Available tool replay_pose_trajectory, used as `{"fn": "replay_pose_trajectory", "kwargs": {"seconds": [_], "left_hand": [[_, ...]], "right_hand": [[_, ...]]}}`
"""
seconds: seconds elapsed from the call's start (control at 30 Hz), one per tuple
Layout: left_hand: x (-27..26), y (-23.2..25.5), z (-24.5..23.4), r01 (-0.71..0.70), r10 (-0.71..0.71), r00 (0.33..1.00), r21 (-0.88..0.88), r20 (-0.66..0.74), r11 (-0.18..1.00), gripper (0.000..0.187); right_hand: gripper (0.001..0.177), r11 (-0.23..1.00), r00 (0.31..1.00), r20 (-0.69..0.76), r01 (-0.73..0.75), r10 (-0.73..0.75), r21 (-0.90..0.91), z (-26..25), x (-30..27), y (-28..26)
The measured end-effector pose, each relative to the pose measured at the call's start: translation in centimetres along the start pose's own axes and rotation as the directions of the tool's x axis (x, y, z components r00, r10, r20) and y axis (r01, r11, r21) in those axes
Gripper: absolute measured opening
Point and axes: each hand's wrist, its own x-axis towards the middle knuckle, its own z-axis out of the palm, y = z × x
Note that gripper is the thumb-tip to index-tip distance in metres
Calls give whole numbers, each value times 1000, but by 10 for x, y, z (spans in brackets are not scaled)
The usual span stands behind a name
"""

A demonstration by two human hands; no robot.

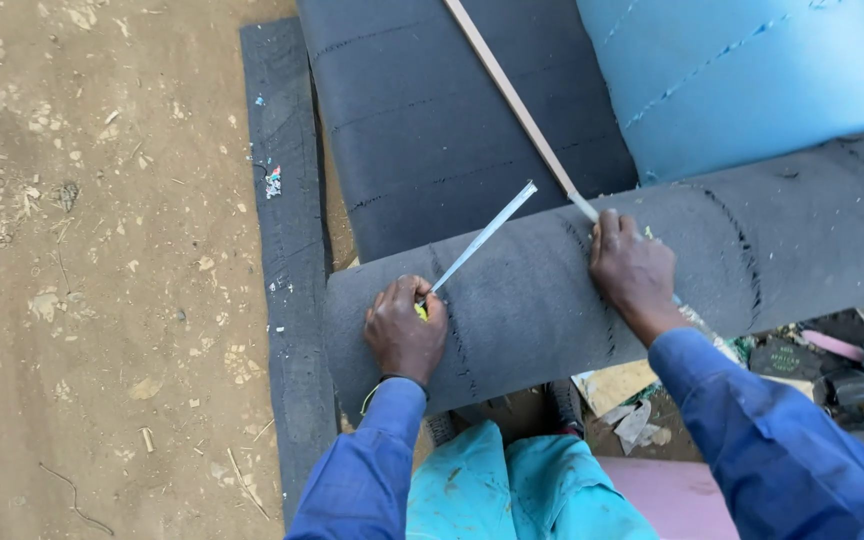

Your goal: Measuring and marking foam on a sofa frame using a tape measure and a marking tool

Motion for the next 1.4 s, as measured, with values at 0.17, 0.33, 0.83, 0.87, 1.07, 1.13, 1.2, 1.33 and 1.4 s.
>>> {"fn": "replay_pose_trajectory", "kwargs": {"seconds": [0.17,0.33,0.83,0.87,1.07,1.13,1.2,1.33,1.4], "left_hand": [[-1,0,0,-30,30,999,-24,-20,999,11],[-2,0,-3,-48,47,999,-41,-19,998,10],[0,10,-11,-41,41,999,6,-9,999,9],[0,11,-12,-39,39,999,1,-15,999,10],[-2,11,-5,-24,26,999,47,-46,999,14],[-3,11,-7,-14,17,999,52,-51,999,15],[-1,14,-7,1,0,1000,63,-17,998,14],[-3,12,-2,18,-16,1000,94,-22,995,11],[-4,12,0,41,-40,999,83,-15,996,11]], "right_hand": [[34,1000,1000,-11,-18,18,-7,13,2,4],[37,998,999,-36,-31,29,-55,13,-1,2],[36,996,999,-37,-16,13,-84,13,3,6],[36,997,999,-23,-23,22,-67,11,3,5],[35,1000,1000,-11,-27,26,-6,9,3,5],[35,999,1000,4,-30,30,13,0,0,0],[34,998,998,30,-63,62,21,-11,0,-5],[33,998,998,43,-55,56,-9,-13,1,0],[36,997,998,65,-2,-3,80,-10,6,7]]}}
